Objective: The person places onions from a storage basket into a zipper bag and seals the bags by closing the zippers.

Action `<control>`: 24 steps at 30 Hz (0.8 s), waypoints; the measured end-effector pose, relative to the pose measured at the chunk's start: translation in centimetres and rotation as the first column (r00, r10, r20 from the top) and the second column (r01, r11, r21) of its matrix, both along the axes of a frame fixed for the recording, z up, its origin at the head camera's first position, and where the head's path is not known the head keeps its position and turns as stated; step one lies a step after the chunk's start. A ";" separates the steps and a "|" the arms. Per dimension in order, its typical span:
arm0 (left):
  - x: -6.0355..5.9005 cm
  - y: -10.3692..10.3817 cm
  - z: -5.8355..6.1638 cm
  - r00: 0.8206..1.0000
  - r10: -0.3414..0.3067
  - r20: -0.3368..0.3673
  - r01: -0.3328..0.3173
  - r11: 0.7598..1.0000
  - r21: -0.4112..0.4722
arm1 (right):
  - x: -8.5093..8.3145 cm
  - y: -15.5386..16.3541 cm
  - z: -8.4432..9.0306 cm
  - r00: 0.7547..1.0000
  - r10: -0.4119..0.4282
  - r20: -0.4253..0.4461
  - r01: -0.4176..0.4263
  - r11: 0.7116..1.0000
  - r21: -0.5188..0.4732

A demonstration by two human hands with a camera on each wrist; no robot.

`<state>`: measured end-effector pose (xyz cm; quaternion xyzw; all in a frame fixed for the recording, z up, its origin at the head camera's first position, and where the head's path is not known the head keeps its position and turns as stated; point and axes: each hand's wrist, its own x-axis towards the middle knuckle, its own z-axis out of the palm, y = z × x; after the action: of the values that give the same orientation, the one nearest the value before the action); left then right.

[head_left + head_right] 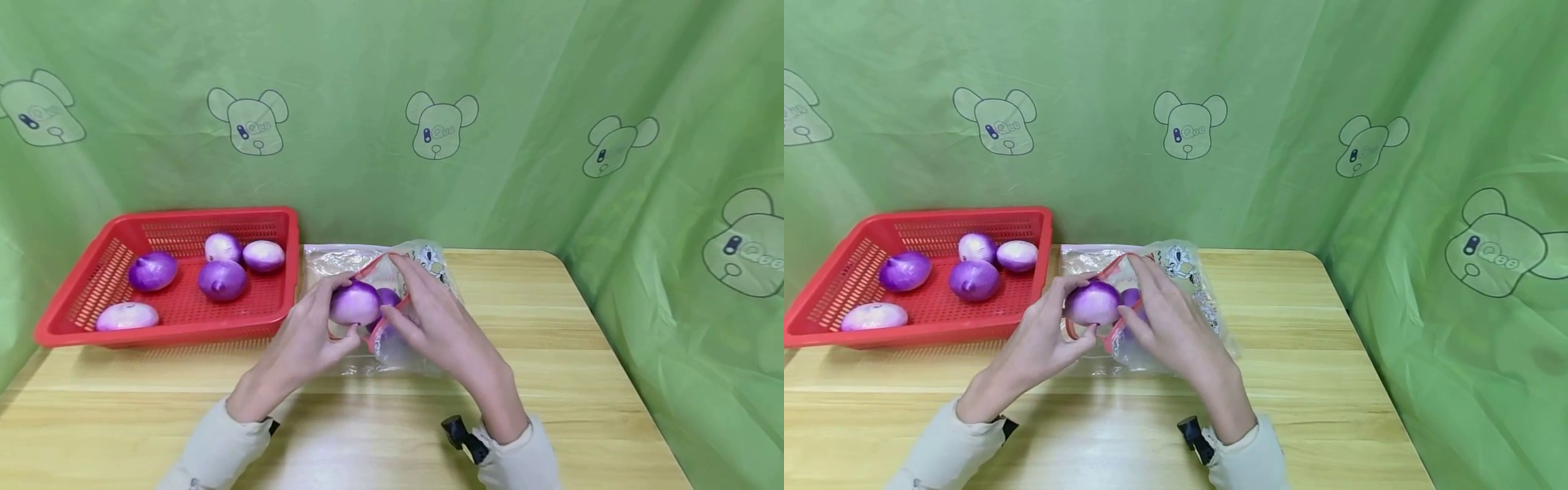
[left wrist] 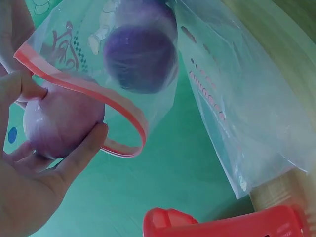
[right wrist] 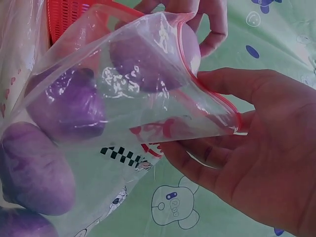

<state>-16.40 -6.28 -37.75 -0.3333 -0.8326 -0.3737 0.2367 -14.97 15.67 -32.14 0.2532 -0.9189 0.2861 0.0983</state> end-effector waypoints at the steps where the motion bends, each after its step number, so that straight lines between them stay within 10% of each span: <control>1: 0.1 0.0 0.0 1.000 -0.003 0.008 0.003 1.000 0.003 | 0.0 0.0 0.0 1.000 0.003 -0.002 -0.003 1.000 0.001; 24: 0.8 1.0 0.1 0.994 -0.111 0.009 0.111 0.994 -0.016 | 0.5 0.2 0.4 0.996 -0.053 -0.067 0.049 0.997 -0.057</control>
<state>-15.61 -5.26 -37.67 -0.3793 -0.8169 -0.3808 0.2094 -14.52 15.89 -31.74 0.2364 -0.9128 0.3001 0.1442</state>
